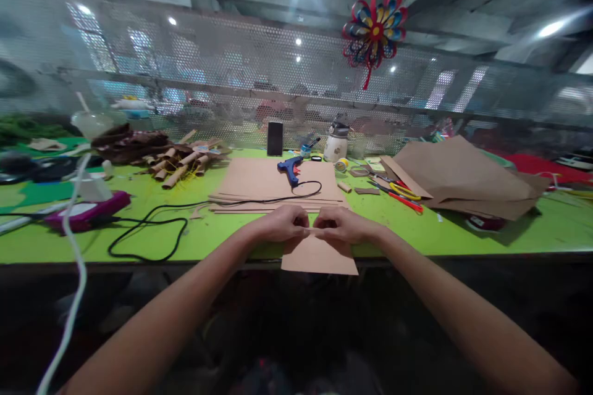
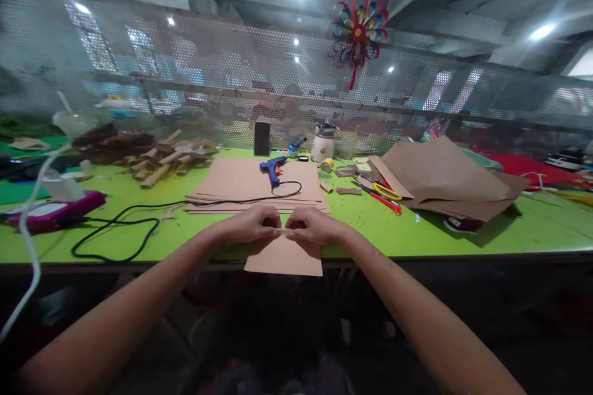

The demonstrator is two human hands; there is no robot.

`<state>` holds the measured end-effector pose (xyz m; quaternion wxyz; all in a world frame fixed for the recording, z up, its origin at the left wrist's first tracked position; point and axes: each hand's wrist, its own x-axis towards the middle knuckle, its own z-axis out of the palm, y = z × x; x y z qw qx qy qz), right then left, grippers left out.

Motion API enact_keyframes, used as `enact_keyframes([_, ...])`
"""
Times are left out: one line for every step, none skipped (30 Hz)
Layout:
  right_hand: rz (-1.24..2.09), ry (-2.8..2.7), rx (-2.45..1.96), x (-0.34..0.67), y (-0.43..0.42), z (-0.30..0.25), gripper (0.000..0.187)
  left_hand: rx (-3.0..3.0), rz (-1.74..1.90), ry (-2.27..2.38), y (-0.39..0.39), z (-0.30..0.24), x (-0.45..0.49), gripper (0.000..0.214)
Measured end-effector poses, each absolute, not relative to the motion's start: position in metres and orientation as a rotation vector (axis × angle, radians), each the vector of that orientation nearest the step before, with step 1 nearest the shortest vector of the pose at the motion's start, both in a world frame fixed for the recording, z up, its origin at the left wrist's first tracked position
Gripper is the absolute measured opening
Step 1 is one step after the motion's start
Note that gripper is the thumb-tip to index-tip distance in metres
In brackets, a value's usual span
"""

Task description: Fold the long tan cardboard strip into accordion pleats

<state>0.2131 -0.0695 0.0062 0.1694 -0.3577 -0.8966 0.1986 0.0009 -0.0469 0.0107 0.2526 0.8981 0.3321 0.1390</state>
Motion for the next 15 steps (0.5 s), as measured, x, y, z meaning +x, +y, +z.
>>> enact_keyframes([0.597,-2.53,-1.021,0.214,-0.07,0.004,0.027,2.436,0.368,0.91,-0.047,0.011,0.0,0.026])
enact_keyframes([0.626,-2.508,-1.03,0.215,-0.07,0.003,0.026,2.432,0.361,0.916,-0.048,0.012,0.0,0.026])
enact_keyframes([0.651,-2.487,-1.042,0.216,-0.069,0.001,0.026,2.429,0.356,0.92,-0.048,0.012,0.0,0.026])
enact_keyframes([0.672,-2.467,-1.054,0.216,-0.069,0.0,0.025,2.428,0.354,0.924,-0.048,0.013,0.001,0.026])
enact_keyframes([0.689,-2.452,-1.067,0.216,-0.068,-0.001,0.025,2.43,0.352,0.924,-0.048,0.014,0.002,0.027])
enact_keyframes([0.7,-2.442,-1.077,0.215,-0.068,-0.002,0.025,2.437,0.347,0.918,-0.048,0.014,0.003,0.028])
enact_keyframes([0.708,-2.44,-1.081,0.215,-0.067,-0.003,0.024,2.448,0.341,0.91,-0.048,0.015,0.005,0.029])
enact_keyframes([0.715,-2.441,-1.081,0.214,-0.066,-0.004,0.023,2.462,0.333,0.905,-0.048,0.015,0.007,0.029])
enact_keyframes([0.723,-2.443,-1.078,0.214,-0.065,-0.004,0.023,2.477,0.325,0.903,-0.047,0.015,0.009,0.029])
enact_keyframes([0.732,-2.443,-1.073,0.213,-0.064,-0.005,0.022,2.489,0.318,0.905,-0.047,0.014,0.011,0.029])
enact_keyframes([0.739,-2.443,-1.068,0.213,-0.063,-0.006,0.021,2.498,0.316,0.912,-0.046,0.014,0.013,0.028])
enact_keyframes([0.741,-2.443,-1.065,0.213,-0.063,-0.006,0.02,2.503,0.32,0.919,-0.046,0.012,0.015,0.028])
enact_keyframes([0.74,-2.445,-1.065,0.213,-0.062,-0.006,0.019,2.507,0.328,0.92,-0.045,0.011,0.016,0.027])
enact_keyframes([0.733,-2.449,-1.069,0.213,-0.061,-0.006,0.018,2.513,0.336,0.914,-0.045,0.01,0.017,0.027])
enact_keyframes([0.723,-2.457,-1.073,0.213,-0.061,-0.005,0.017,2.524,0.345,0.907,-0.046,0.009,0.017,0.026])
